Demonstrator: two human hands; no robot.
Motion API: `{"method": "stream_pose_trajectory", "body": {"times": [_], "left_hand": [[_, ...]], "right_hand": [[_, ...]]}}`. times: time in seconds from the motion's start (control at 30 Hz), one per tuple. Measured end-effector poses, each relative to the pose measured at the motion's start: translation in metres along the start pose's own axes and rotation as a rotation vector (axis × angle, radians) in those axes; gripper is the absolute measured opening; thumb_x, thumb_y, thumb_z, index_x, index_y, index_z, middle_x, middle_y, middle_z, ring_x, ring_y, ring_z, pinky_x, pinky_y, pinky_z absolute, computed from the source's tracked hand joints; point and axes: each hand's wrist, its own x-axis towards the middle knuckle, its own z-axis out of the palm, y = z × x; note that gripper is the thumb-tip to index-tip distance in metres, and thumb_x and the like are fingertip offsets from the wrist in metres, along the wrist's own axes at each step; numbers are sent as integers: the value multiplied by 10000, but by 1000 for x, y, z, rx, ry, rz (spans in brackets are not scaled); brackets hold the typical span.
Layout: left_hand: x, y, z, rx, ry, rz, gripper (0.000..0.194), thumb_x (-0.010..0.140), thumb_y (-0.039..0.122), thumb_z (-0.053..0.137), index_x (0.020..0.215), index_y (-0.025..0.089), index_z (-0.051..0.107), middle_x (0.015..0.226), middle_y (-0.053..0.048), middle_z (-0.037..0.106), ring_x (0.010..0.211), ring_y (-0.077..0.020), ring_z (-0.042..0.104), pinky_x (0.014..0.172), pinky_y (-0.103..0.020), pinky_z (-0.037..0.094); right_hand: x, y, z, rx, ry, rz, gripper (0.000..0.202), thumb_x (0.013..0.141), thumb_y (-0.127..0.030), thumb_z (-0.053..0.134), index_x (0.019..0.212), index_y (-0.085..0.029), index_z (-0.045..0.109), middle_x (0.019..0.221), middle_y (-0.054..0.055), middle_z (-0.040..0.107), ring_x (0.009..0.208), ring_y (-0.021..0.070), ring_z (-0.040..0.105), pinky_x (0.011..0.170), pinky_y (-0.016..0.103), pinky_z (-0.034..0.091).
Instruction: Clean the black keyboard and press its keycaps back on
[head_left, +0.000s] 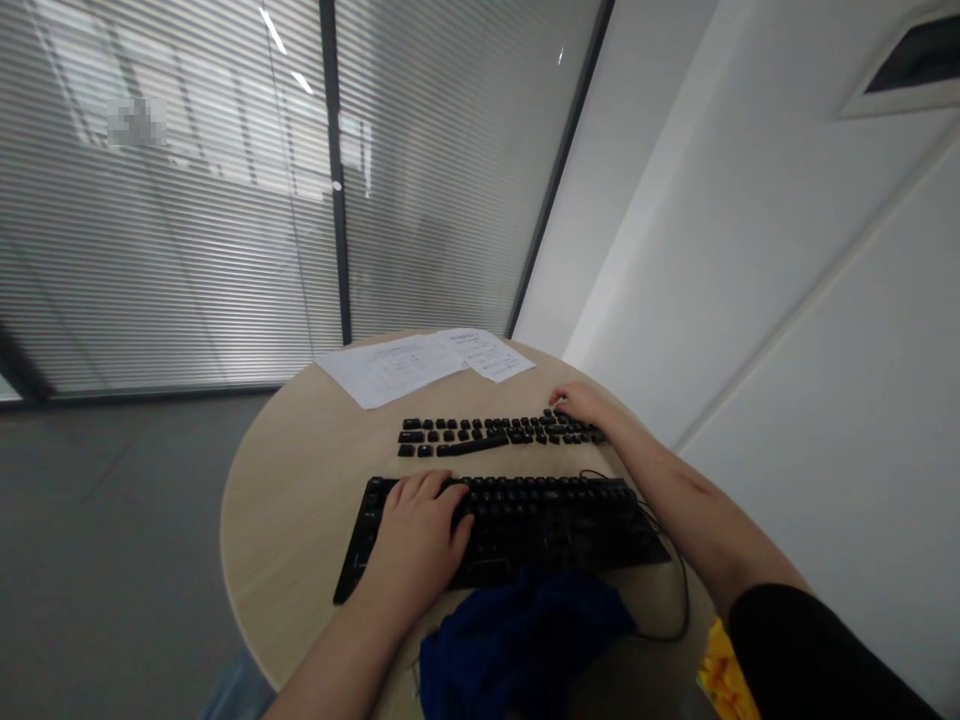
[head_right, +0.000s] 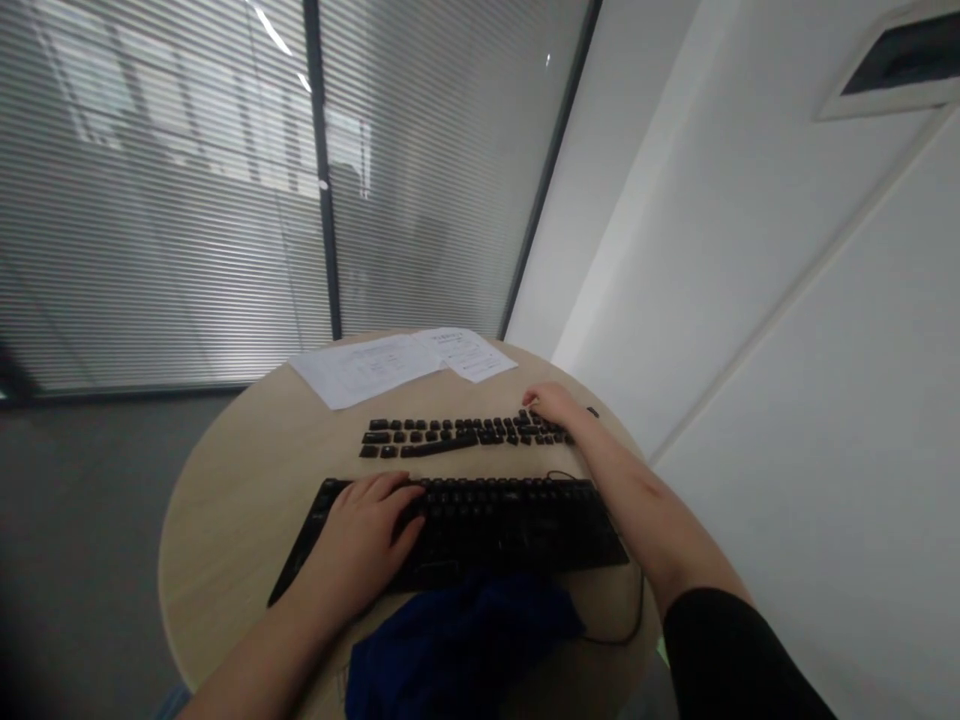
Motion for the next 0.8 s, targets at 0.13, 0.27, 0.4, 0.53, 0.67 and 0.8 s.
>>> {"method": "stream_pose_trajectory", "body": {"times": [0.13, 0.27, 0.4, 0.53, 0.67, 0.8], "left_hand": [[-1, 0, 1, -6, 13, -5, 295, 899, 225, 624, 1170, 206, 740, 1316, -123, 668, 1234, -328, 588, 1115, -545, 400], [-1, 0, 1, -20, -7, -9, 303, 907, 225, 615, 1183, 201, 737, 1314, -122, 669, 1236, -334, 587, 1124, -556, 390], [0, 2, 0, -27, -23, -22, 316, 905, 221, 616, 1196, 199, 737, 1316, -123, 670, 1243, -338, 583, 1131, -556, 384], [0, 2, -2, -35, -33, -24, 318, 909, 220, 607, 1199, 199, 736, 1317, -125, 670, 1259, -335, 575, 1145, -553, 368], [-1, 2, -2, -28, -44, -21, 318, 913, 221, 601, 1200, 192, 735, 1326, -127, 663, 1252, -342, 574, 1144, -561, 362], [-1, 1, -2, -26, -28, 4, 316, 917, 239, 598, 1199, 188, 731, 1324, -128, 660, 1231, -343, 578, 1119, -552, 387]], "right_hand": [[16, -2, 7, -14, -56, -6, 211, 836, -186, 699, 1016, -229, 800, 1104, 55, 767, 1038, 218, 673, 897, 280, 477], [21, 1, 12, 2, -99, -14, 186, 802, -181, 718, 955, -237, 807, 1057, 35, 778, 998, 202, 679, 856, 254, 479], [19, 0, 17, 45, -90, -12, 177, 787, -165, 721, 933, -221, 803, 1000, 39, 780, 938, 188, 679, 824, 250, 484], [18, -7, 17, 122, -37, -3, 149, 755, -128, 724, 871, -202, 781, 898, 26, 772, 828, 162, 674, 759, 238, 489], [12, -11, 0, 219, 77, 28, 145, 746, -110, 708, 870, -178, 744, 837, 30, 750, 774, 155, 663, 723, 240, 494], [-31, -21, -24, 341, 182, 35, 202, 835, -217, 668, 1028, -165, 697, 893, 50, 736, 799, 161, 668, 739, 260, 515]]}}
